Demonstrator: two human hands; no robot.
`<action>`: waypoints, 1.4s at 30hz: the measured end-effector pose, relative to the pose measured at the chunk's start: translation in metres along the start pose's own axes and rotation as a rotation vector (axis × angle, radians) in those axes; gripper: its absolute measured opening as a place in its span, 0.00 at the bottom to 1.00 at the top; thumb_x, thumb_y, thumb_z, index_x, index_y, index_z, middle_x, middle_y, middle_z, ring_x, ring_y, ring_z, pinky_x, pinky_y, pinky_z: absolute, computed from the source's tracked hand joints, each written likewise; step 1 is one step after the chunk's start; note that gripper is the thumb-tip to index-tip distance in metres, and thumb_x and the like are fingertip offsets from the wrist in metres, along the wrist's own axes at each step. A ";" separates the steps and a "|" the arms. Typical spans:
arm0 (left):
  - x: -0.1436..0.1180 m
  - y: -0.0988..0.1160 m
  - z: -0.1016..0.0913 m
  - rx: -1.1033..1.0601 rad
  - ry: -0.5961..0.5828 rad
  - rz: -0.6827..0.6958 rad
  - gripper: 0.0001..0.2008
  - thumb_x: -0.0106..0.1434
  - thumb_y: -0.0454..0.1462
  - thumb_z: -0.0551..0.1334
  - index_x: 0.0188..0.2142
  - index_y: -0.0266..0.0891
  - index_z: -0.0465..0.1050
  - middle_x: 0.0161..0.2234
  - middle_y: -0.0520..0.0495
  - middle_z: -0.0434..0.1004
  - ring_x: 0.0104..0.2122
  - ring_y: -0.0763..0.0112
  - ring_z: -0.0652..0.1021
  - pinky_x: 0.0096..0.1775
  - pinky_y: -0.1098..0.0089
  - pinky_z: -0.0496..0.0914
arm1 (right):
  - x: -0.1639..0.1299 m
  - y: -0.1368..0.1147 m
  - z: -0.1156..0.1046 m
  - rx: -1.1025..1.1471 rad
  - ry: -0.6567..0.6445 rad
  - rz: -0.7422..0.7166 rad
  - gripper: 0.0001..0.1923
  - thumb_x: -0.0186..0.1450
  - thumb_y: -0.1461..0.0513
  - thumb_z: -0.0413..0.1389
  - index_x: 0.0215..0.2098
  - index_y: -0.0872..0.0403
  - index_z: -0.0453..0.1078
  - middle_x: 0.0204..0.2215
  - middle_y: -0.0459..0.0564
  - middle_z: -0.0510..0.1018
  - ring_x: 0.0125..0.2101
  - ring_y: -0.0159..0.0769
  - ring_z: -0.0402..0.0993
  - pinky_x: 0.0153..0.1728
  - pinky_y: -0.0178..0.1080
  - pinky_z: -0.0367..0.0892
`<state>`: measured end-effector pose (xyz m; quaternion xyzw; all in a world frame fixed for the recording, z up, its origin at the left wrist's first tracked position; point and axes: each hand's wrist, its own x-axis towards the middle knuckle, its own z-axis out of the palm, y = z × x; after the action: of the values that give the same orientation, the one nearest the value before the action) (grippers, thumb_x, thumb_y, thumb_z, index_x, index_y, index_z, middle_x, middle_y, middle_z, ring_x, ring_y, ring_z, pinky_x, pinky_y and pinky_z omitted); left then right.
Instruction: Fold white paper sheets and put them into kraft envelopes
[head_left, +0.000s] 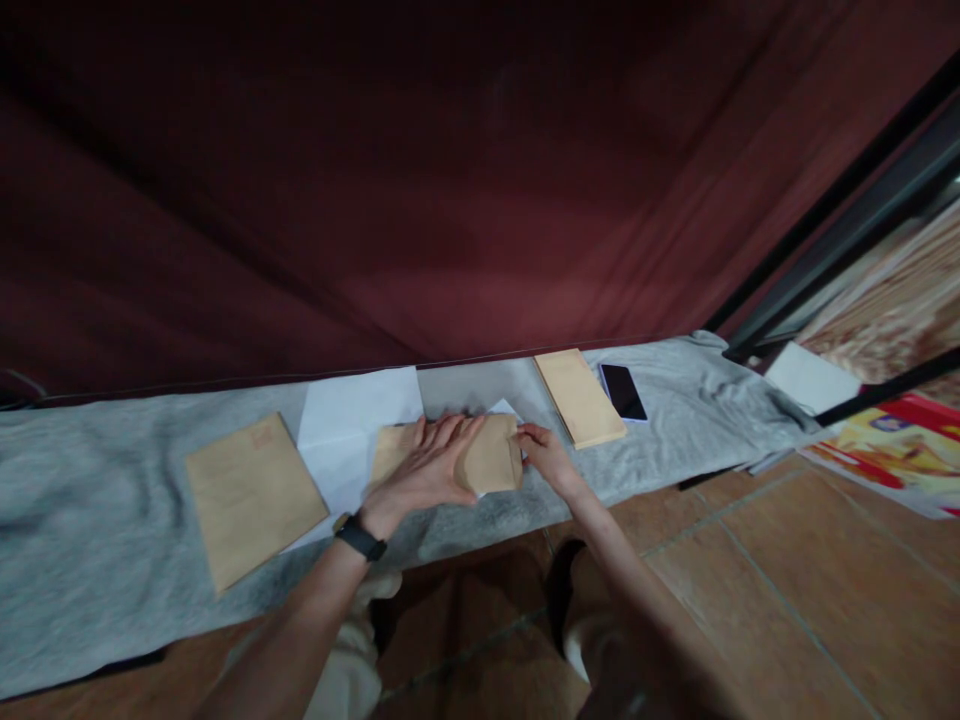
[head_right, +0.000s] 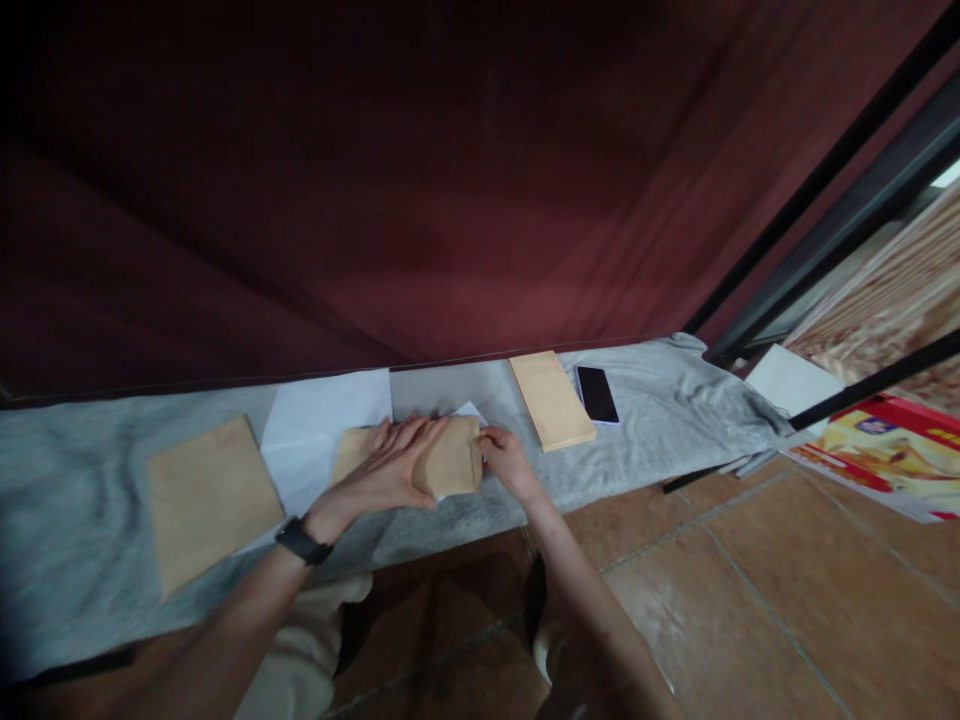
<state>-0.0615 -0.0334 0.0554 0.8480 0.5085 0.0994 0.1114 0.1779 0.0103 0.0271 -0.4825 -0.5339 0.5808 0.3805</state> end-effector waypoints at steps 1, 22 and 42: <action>0.000 0.002 -0.001 0.018 0.026 0.005 0.61 0.49 0.51 0.72 0.72 0.49 0.36 0.70 0.36 0.51 0.69 0.45 0.52 0.67 0.42 0.37 | 0.000 -0.001 0.000 0.005 0.025 0.002 0.13 0.57 0.51 0.59 0.33 0.52 0.74 0.25 0.43 0.77 0.28 0.32 0.71 0.24 0.31 0.65; 0.003 0.024 -0.005 -0.050 0.091 -0.001 0.58 0.52 0.50 0.71 0.72 0.53 0.36 0.69 0.39 0.53 0.67 0.45 0.58 0.66 0.41 0.41 | 0.006 -0.010 -0.016 0.028 -0.077 0.076 0.18 0.55 0.48 0.64 0.32 0.53 0.77 0.24 0.44 0.81 0.25 0.35 0.75 0.29 0.35 0.67; 0.002 0.029 -0.003 -0.007 0.037 -0.109 0.60 0.51 0.48 0.71 0.72 0.54 0.31 0.66 0.39 0.56 0.64 0.45 0.60 0.64 0.41 0.48 | 0.008 -0.012 -0.029 -0.070 -0.206 0.086 0.15 0.52 0.54 0.67 0.34 0.55 0.79 0.24 0.44 0.80 0.26 0.35 0.75 0.31 0.36 0.68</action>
<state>-0.0374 -0.0449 0.0668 0.8168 0.5555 0.1105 0.1101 0.2032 0.0271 0.0391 -0.4557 -0.5691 0.6240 0.2813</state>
